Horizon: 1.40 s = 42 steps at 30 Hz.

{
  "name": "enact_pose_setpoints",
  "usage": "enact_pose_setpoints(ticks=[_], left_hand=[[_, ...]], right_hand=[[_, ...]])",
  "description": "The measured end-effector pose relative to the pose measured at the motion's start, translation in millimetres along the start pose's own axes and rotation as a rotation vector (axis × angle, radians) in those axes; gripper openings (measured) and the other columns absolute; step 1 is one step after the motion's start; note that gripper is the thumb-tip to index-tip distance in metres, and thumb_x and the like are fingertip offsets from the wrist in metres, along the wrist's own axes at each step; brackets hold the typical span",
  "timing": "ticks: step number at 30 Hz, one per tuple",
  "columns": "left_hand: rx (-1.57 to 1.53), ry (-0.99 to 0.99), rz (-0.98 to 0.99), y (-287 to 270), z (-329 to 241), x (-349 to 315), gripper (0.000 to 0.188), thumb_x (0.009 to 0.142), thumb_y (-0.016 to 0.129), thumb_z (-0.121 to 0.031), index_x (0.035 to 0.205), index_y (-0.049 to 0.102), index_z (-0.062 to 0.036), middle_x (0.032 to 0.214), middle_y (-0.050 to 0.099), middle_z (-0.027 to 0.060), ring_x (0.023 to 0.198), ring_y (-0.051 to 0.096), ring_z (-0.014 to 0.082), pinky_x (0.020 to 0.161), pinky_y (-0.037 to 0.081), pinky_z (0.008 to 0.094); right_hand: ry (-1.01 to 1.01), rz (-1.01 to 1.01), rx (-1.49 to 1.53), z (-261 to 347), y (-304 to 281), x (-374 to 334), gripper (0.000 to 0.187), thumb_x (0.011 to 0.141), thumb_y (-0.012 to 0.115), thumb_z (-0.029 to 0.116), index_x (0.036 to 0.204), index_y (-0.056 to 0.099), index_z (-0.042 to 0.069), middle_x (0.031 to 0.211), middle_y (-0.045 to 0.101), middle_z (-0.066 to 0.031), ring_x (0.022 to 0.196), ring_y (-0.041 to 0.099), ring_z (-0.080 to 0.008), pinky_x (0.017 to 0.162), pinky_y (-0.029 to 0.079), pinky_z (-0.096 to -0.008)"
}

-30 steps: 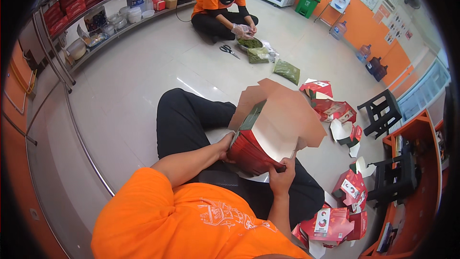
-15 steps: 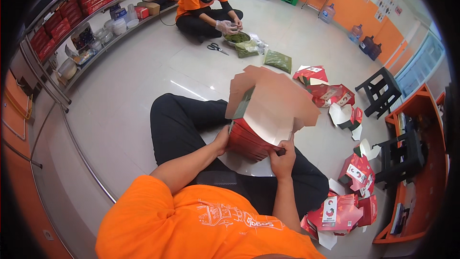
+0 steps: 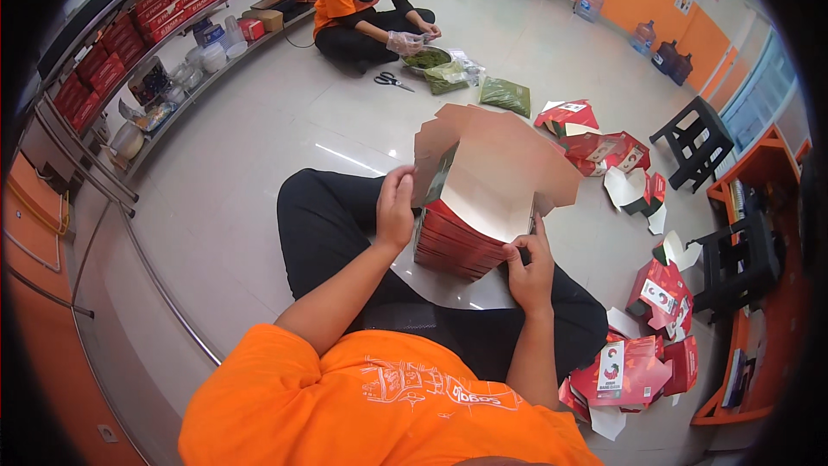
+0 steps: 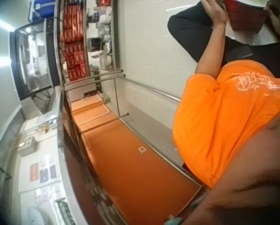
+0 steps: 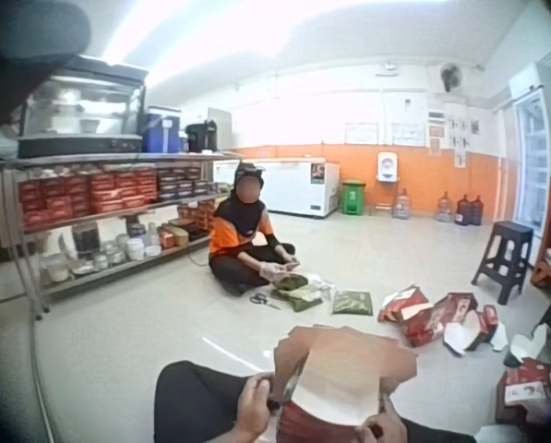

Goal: Assembling cardboard food boxes while sitting on the floor.

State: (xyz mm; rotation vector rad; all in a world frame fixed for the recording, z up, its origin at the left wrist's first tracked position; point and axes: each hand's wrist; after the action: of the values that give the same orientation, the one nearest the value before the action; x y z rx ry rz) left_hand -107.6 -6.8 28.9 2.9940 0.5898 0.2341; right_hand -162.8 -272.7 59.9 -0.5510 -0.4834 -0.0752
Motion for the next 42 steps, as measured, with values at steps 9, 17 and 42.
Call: enact_pose_setpoints(ticks=[9,17,42], left_hand=[[0.250,0.155,0.372,15,-74,11,0.051,0.094,0.069,-0.022,0.134,0.053,0.0056,0.127,0.062,0.0181,0.114,0.065,0.0233,0.098,0.052,0.0349],[0.422,0.182,0.357,17,-73,9,0.045,0.093,0.069,-0.023,0.125,0.060,0.0078,0.117,0.071,0.0186,0.102,0.071,0.0246,0.092,0.055,0.0341],[0.973,0.271,0.569,29,-92,67,0.033,0.088,0.056,-0.019,0.109,0.068,0.0024,0.107,0.070,0.0285,0.098,0.068,0.0432,0.089,0.053,0.0483]], right_hand=[[-0.163,-0.077,-0.086,26,-12,13,0.016,0.094,0.068,0.013,0.092,0.061,-0.001,0.142,0.052,-0.0339,0.135,0.051,-0.0465,0.099,0.049,-0.0418],[-0.160,-0.105,-0.045,19,-20,10,0.020,0.093,0.071,0.018,0.092,0.061,0.000,0.145,0.050,-0.0336,0.137,0.050,-0.0447,0.108,0.044,-0.0448],[0.312,0.053,-0.154,34,-25,79,0.044,0.088,0.054,0.017,0.121,0.063,-0.011,0.105,0.070,-0.0311,0.098,0.068,-0.0403,0.092,0.050,-0.0417]])
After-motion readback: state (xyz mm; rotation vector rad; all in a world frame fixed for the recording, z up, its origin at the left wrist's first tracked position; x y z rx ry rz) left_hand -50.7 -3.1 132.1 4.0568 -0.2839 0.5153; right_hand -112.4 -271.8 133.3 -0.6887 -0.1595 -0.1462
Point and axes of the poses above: each hand's wrist, its own x-axis towards the middle knuckle, its own y-axis out of the palm, z = x × y
